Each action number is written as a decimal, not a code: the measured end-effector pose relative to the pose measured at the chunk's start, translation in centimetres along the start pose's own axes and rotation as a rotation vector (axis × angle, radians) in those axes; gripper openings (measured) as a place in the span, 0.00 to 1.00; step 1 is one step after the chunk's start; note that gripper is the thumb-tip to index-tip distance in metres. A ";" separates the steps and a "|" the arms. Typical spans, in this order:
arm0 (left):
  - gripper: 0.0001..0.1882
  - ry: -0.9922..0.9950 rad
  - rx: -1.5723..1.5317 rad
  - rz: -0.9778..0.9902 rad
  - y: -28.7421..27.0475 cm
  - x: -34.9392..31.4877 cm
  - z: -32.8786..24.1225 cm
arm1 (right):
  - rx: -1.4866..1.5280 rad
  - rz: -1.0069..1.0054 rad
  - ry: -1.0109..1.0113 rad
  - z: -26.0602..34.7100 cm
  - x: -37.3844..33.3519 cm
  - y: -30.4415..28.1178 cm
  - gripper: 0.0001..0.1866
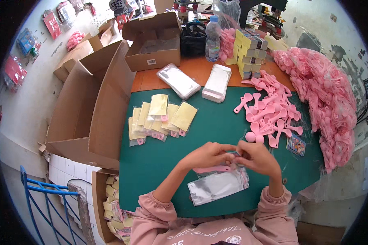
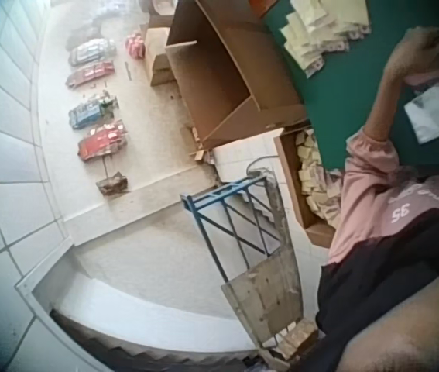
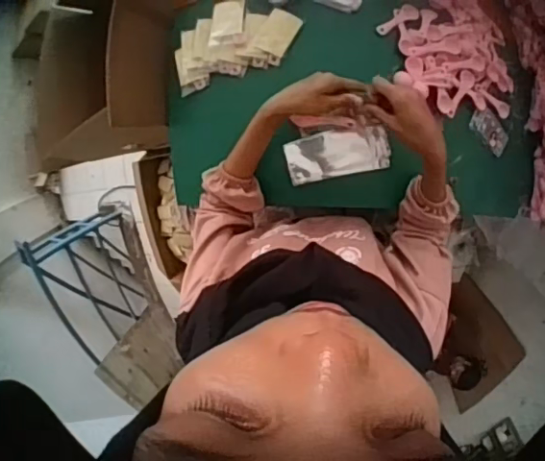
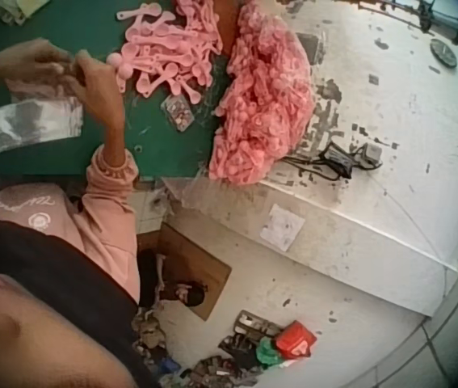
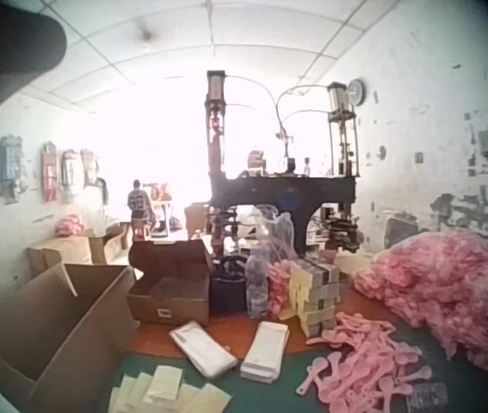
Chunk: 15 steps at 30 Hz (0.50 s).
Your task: The person repeatedly places pink plastic spoons and small printed cards into clear plastic bags, then seals them. The person stacks the completed packages on the table. The person handles the items one at a time throughout the episode.
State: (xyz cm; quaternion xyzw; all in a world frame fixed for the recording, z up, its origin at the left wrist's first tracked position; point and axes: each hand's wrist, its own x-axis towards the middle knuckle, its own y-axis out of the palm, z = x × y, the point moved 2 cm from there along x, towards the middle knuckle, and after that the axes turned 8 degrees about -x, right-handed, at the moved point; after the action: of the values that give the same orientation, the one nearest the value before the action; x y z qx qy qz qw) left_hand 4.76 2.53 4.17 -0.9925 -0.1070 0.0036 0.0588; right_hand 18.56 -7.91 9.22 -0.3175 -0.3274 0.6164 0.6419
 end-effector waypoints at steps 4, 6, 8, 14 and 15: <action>0.29 -0.059 0.157 -0.049 -0.1 0.1 1.1 | 0.088 -0.124 -0.195 -0.6 0.8 1.9 0.07; 0.30 -0.053 0.186 -0.047 -0.3 0.1 1.1 | 0.153 -0.017 -0.126 -1.6 0.6 1.7 0.08; 0.32 -0.045 0.216 -0.038 -0.7 -0.2 0.8 | 0.217 0.085 -0.052 -2.5 0.3 1.8 0.09; 0.33 -0.036 -0.034 0.160 -4.0 -2.1 1.9 | 0.453 -0.110 0.190 -4.7 0.3 2.1 0.07; 0.33 -0.065 -0.136 0.158 -4.2 -2.4 2.1 | 0.543 -0.095 0.209 -4.5 0.2 2.2 0.06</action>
State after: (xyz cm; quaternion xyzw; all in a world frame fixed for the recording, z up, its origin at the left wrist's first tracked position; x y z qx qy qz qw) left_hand 1.53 6.31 2.60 -0.9989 -0.0302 0.0330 -0.0127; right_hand 20.91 -7.63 4.84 -0.1803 -0.0973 0.6146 0.7618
